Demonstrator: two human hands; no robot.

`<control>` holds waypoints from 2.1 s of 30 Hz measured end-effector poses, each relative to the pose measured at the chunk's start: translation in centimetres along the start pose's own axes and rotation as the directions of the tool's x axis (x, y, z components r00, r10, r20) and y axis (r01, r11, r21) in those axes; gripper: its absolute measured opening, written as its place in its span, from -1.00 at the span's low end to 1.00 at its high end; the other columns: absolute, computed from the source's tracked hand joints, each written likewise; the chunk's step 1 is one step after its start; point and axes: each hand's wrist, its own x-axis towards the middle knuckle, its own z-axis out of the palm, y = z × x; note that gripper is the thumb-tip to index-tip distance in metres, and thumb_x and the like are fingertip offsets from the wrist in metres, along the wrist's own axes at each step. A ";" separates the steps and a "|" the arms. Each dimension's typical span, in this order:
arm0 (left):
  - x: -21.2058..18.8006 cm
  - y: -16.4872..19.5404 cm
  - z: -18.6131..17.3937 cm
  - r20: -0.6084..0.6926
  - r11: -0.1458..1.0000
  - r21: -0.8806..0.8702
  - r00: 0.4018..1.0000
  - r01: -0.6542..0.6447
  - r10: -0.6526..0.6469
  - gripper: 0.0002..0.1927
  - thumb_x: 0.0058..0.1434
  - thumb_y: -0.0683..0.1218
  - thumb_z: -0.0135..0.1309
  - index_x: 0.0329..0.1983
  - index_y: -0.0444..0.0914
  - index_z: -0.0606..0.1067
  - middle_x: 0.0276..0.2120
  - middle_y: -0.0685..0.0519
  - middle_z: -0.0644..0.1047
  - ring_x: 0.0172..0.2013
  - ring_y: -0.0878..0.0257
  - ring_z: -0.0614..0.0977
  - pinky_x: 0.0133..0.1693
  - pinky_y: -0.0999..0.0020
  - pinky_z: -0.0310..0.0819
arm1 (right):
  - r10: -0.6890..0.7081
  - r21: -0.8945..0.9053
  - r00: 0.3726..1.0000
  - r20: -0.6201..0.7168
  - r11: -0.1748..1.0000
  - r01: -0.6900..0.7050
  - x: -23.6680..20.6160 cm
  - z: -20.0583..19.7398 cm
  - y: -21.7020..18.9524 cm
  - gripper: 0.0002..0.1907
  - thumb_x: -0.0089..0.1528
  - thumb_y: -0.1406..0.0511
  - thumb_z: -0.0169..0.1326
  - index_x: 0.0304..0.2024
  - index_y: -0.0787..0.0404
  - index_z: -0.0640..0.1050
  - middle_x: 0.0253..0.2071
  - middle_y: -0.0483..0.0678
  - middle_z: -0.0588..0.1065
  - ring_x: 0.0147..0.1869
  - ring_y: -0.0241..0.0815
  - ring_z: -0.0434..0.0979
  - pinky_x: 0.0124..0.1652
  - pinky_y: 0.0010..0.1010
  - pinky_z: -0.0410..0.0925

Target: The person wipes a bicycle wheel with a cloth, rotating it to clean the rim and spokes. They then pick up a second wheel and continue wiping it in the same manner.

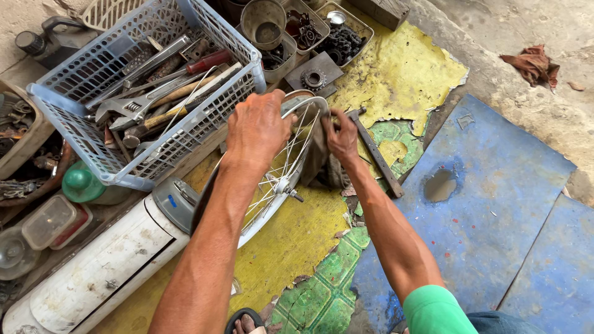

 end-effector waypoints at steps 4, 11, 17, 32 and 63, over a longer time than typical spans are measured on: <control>-0.9 0.6 0.1 0.007 0.999 0.043 1.000 0.019 -0.020 -0.64 0.26 0.05 0.21 -0.03 -0.26 0.49 -0.31 -0.23 0.62 -0.32 -0.13 0.74 -0.34 0.05 0.63 | 0.051 -0.095 0.998 0.034 0.994 -0.048 -1.6 -0.2 0.5 -0.76 0.37 0.24 0.11 0.04 0.21 0.55 -0.19 0.03 0.62 -0.18 -0.17 0.66 -0.22 -0.39 0.53; -1.8 1.0 0.5 -0.109 0.991 0.110 0.990 -0.076 0.088 -0.66 0.17 0.04 0.29 -0.13 -0.26 0.53 -0.30 -0.26 0.62 -0.20 -0.22 0.68 -0.21 -0.07 0.59 | -0.227 -0.129 0.963 -0.144 0.969 0.209 0.1 -1.0 -0.4 -0.78 0.37 0.30 0.16 0.04 0.22 0.55 -0.20 0.02 0.61 -0.29 -0.21 0.58 -0.32 -0.39 0.50; -1.6 -0.1 0.0 -0.123 0.993 0.085 0.989 -0.076 0.086 -0.66 0.20 0.05 0.28 -0.14 -0.27 0.52 -0.28 -0.27 0.62 -0.19 -0.23 0.67 -0.18 -0.09 0.58 | -0.152 -0.032 0.979 -0.135 0.988 0.149 -1.0 0.0 -0.1 -0.75 0.37 0.35 0.13 0.09 0.26 0.57 -0.17 0.05 0.63 -0.15 -0.16 0.66 -0.18 -0.32 0.50; -0.7 -2.1 -0.8 -0.103 0.998 0.061 0.994 -0.020 0.026 -0.59 0.21 0.09 0.26 0.00 -0.23 0.54 -0.24 -0.25 0.63 -0.17 -0.19 0.68 -0.13 -0.08 0.56 | -0.085 -0.321 0.963 0.254 0.932 0.167 -12.4 5.1 1.6 -0.84 0.30 0.32 0.03 -0.26 0.14 0.65 -0.31 0.04 0.58 -0.24 -0.02 0.59 -0.31 -0.19 0.47; -4.3 0.8 -2.1 -0.001 0.988 0.024 0.988 0.154 -0.154 -0.32 0.15 0.20 0.26 0.28 -0.13 0.41 -0.03 -0.28 0.55 0.02 -0.14 0.59 0.04 -0.02 0.48 | 0.022 -0.048 0.992 0.126 0.999 -0.017 -18.7 -0.2 -8.2 -0.75 0.32 0.27 0.05 -0.36 0.37 0.49 -0.50 0.17 0.49 -0.48 -0.06 0.49 -0.43 -0.13 0.34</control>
